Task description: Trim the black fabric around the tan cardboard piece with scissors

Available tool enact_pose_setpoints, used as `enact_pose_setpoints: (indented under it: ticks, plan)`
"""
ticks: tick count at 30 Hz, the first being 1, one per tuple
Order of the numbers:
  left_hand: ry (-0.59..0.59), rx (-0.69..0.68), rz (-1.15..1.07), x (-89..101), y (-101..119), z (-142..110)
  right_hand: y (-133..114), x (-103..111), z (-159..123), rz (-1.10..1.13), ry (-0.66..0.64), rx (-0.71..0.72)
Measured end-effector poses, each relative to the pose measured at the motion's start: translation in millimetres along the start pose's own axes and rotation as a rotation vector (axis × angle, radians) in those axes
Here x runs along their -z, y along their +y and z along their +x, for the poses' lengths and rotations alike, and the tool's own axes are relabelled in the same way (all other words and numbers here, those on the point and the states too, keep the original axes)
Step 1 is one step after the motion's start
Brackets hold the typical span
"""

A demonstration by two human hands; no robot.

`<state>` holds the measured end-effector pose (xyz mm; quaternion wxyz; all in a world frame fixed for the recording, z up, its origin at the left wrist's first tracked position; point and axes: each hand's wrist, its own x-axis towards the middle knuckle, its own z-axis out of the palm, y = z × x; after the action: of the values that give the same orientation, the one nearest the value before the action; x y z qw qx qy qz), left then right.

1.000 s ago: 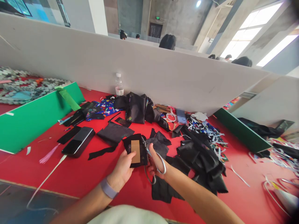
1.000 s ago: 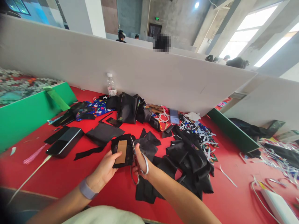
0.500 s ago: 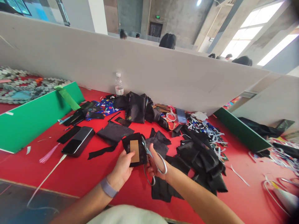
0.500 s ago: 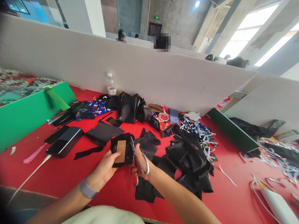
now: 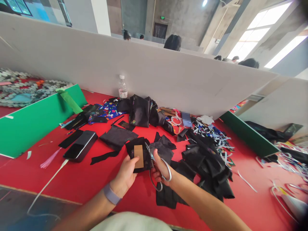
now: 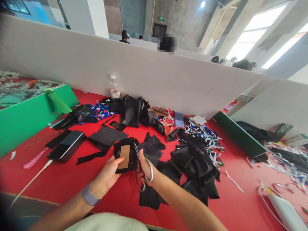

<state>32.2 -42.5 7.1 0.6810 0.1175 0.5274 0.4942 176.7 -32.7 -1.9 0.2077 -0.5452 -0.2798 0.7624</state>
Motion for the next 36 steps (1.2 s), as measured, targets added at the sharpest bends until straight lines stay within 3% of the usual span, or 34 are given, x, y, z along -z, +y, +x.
enact_pose_setpoints:
  ticks: [3,12,20,28,36]
  plan:
    - [0.002,0.006,0.004,-0.8,0.9,-0.7,-1.5,-0.5,-1.1,0.051,0.037,-0.086]
    - [-0.010,0.015,0.013,-1.0,-1.2,-4.4,-9.2,-2.7,-2.8,0.044,-0.054,-0.058]
    - [-0.016,0.015,0.033,1.6,-1.9,-2.3,-4.7,-0.5,1.8,0.003,0.019,-0.050]
    - [-0.044,0.005,0.037,5.4,-6.3,0.0,-8.8,-1.2,1.0,0.033,-0.083,-0.043]
    - [-0.041,-0.011,0.064,4.1,-4.7,-3.8,-5.9,-1.8,2.6,0.020,0.020,-0.017]
